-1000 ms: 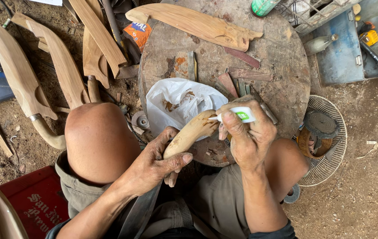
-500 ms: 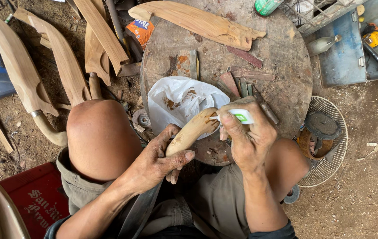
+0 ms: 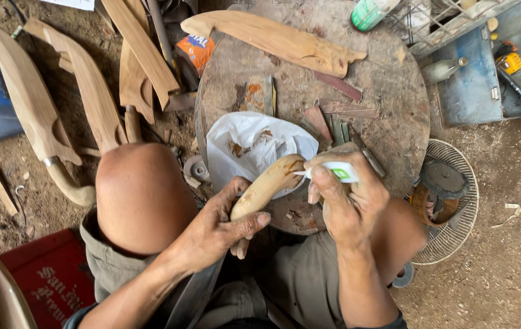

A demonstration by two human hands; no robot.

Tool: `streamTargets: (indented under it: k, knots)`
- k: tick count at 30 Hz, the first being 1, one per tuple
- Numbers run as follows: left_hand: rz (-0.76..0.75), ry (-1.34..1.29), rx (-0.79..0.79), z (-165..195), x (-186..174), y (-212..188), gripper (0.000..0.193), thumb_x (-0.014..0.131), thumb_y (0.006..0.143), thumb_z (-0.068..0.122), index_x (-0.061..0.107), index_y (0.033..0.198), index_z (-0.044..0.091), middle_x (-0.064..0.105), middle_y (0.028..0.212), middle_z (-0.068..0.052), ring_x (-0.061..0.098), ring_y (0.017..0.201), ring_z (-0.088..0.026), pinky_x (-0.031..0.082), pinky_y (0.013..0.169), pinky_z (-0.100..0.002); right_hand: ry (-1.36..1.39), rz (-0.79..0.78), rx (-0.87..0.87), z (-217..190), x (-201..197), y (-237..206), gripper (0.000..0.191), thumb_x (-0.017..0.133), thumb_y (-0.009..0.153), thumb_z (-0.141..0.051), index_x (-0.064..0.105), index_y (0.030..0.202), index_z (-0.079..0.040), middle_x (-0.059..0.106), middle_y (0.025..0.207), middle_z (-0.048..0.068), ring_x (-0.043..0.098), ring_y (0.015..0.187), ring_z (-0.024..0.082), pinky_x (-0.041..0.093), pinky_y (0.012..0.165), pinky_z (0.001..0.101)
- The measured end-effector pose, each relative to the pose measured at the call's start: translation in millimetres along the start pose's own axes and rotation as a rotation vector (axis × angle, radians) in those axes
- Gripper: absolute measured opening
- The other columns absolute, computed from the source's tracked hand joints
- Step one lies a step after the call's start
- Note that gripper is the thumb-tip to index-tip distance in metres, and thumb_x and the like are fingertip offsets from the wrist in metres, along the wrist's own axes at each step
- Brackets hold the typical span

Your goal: The person sits cross-legged and applies glue from a small white bottle onto a curved wooden handle. They rotate the handle to cover different areas, then set it down and pick up another similar handle to repeat the process.

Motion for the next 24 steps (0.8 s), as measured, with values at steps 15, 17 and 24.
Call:
streamTargets:
  k: [15, 17, 24]
  knots:
    - [0.017, -0.035, 0.009, -2.6, -1.1, -1.9, 0.032, 0.073, 0.092, 0.022, 0.052, 0.109, 0.005, 0.054, 0.072, -0.001, 0.053, 0.050, -0.009, 0.044, 0.045, -0.024, -0.148, -0.088, -0.007, -2.3, 12.0, -3.9, 0.013, 0.066, 0.105, -0.007, 0.068, 0.110, 0.005, 0.066, 0.100, 0.011, 0.061, 0.064, 0.009, 0.051, 0.055, 0.0213]
    - [0.015, -0.032, 0.026, 0.0, -1.5, -0.7, 0.033, 0.073, 0.092, 0.023, 0.051, 0.108, 0.005, 0.053, 0.072, -0.001, 0.053, 0.050, -0.009, 0.044, 0.045, -0.024, -0.099, -0.044, -0.007, -3.8, 9.2, -3.2, 0.013, 0.067, 0.104, -0.006, 0.067, 0.109, 0.006, 0.067, 0.100, 0.011, 0.061, 0.063, 0.009, 0.051, 0.054, 0.0214]
    - [0.008, -0.035, 0.022, -0.7, -2.0, 0.6, 0.032, 0.072, 0.091, 0.022, 0.051, 0.108, 0.007, 0.053, 0.072, -0.001, 0.052, 0.049, -0.009, 0.044, 0.044, -0.024, -0.032, -0.058, 0.006, -4.1, 11.6, -4.2, 0.013, 0.066, 0.105, -0.006, 0.066, 0.111, 0.006, 0.067, 0.105, 0.012, 0.061, 0.066, 0.009, 0.051, 0.056, 0.0215]
Point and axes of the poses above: each hand's wrist, its own y-axis towards the middle knuckle, its own x-axis out of the palm, z = x × y, the point moved 6 cm from there along y, towards the middle knuckle
